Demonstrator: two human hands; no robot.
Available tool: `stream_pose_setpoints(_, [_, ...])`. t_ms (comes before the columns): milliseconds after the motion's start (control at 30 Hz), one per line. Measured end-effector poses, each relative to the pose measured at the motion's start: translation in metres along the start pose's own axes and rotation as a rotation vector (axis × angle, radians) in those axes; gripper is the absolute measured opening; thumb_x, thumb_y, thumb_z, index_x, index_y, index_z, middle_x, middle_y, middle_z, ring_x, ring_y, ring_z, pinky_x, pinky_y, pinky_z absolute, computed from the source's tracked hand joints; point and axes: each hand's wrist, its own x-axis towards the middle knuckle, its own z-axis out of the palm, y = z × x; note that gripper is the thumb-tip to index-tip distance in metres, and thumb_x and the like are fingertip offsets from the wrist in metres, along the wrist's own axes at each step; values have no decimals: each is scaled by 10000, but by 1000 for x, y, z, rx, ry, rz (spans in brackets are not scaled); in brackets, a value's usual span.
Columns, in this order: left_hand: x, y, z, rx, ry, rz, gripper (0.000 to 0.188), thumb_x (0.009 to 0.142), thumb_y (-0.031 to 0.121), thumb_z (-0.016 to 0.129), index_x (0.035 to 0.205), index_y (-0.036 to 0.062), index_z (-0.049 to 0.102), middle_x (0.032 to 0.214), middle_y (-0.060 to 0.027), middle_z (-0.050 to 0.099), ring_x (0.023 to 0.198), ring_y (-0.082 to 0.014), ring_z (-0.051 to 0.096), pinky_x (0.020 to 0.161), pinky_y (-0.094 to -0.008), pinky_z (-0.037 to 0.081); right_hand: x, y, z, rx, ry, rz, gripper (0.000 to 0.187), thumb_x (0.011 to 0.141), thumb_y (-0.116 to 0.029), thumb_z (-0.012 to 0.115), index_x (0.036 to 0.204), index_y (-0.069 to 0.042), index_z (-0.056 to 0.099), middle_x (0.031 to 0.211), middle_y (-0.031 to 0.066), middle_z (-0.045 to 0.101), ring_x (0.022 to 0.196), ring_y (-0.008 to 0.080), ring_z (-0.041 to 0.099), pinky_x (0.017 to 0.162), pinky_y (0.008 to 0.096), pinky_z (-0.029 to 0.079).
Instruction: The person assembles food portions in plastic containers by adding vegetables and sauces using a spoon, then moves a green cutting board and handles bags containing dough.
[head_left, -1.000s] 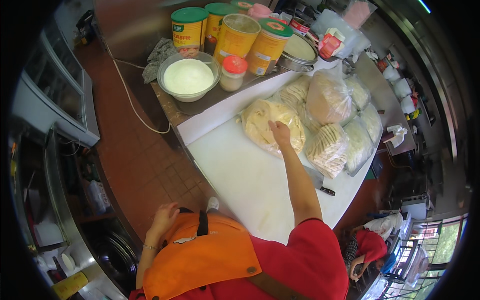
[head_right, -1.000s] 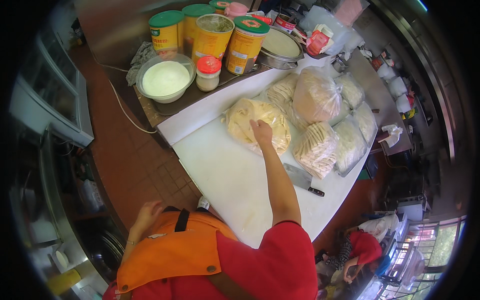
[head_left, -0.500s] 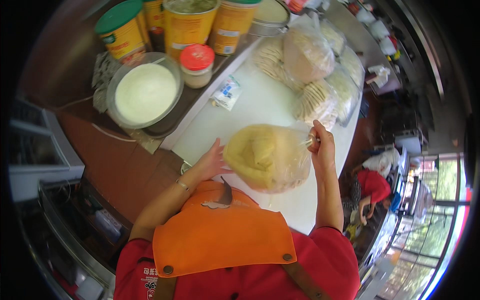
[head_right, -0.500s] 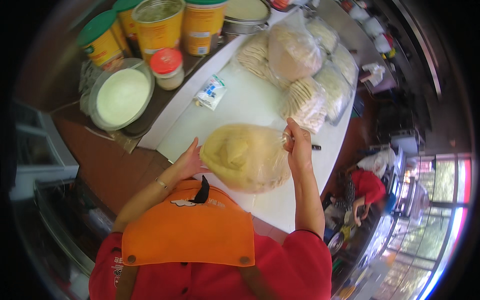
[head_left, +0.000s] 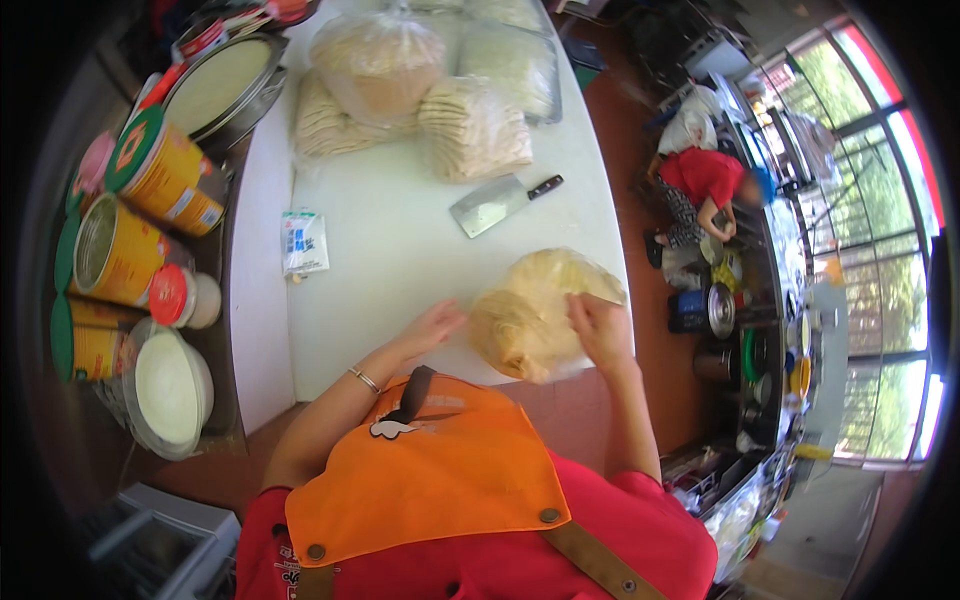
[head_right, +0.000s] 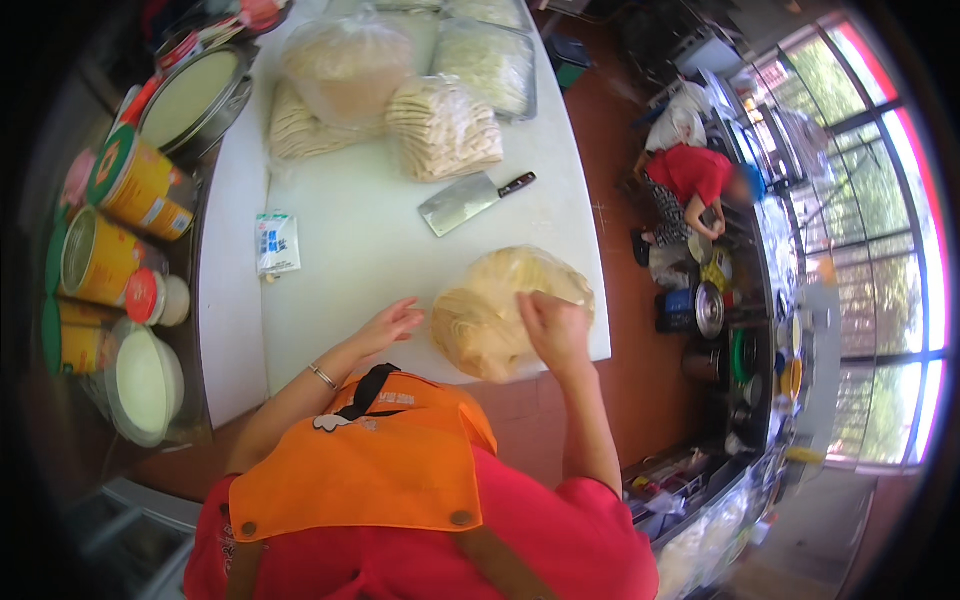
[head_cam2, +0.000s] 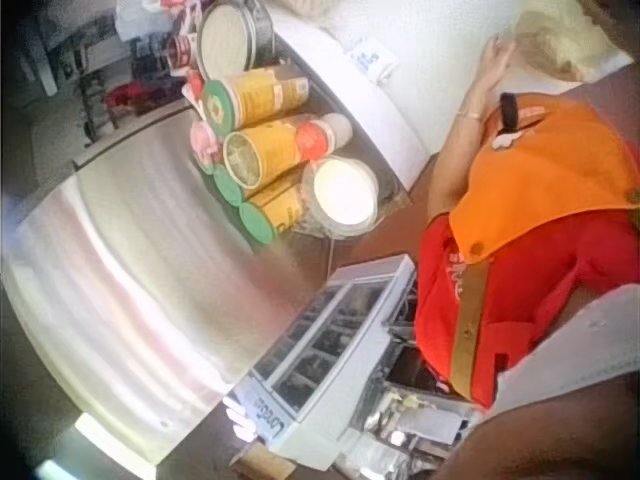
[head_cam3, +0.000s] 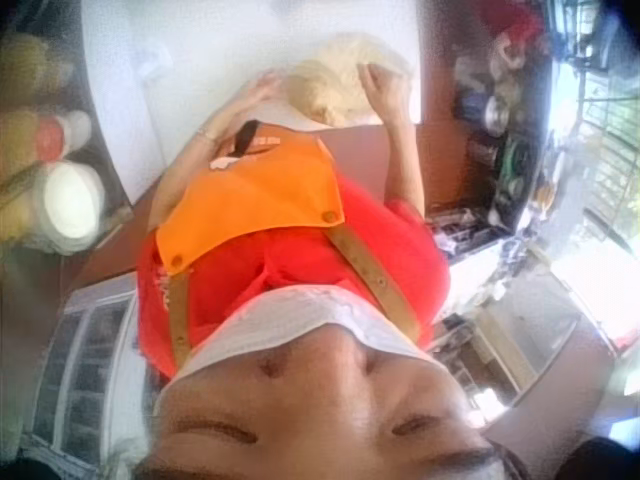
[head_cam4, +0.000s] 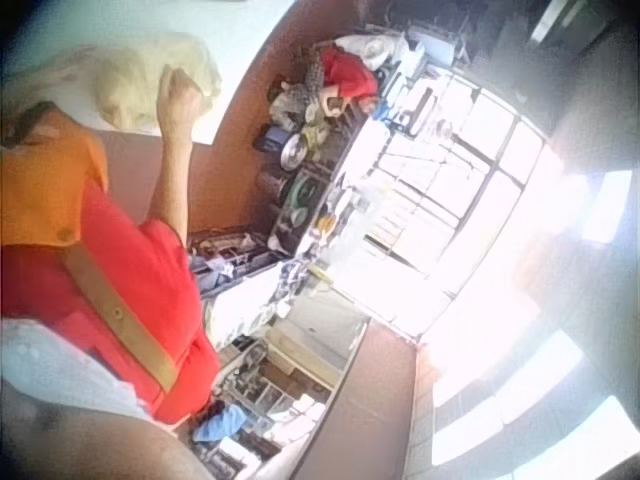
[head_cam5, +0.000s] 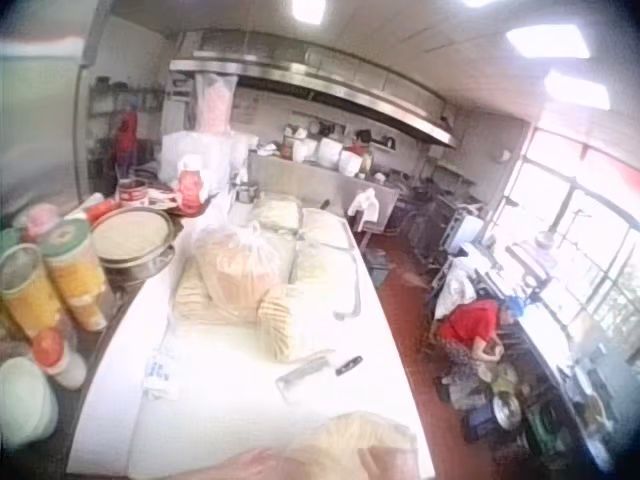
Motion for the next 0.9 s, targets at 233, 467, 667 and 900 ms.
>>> stream_pose_setpoints(233, [-49,-84,-77,1249,546,45,680,877,243,651,1457,15,378,1549,-191,318,1438,-395,275,1120,-591,280,-7,73,86,-274,190,13,583,907,-338,640,1388,-40,499,1466,171,433,1351,391,389,1175,529,189])
stream_pose_setpoints(467, [-77,-97,-68,1338,518,-12,801,862,265,658,1515,8,272,1628,-170,145,1492,-420,116,1103,-701,187,-18,103,141,-192,288,43,530,874,-269,608,1354,-60,528,1366,162,514,1321,362,420,1155,499,245])
stream_pose_setpoints(667, [-67,-97,-58,1339,545,-94,867,850,289,671,1511,-53,227,1625,-212,93,1484,-462,67,1108,-695,182,-16,100,136,-132,317,43,472,857,-250,612,1284,-54,567,1321,157,537,1307,353,434,1152,486,255])
stream_pose_setpoints(900, [-67,-96,-60,1344,507,-86,860,854,276,667,1511,-59,223,1626,-217,90,1488,-458,64,1117,-683,176,-16,101,132,-113,327,55,459,847,-244,630,1261,-53,573,1313,165,542,1308,349,438,1152,483,262])
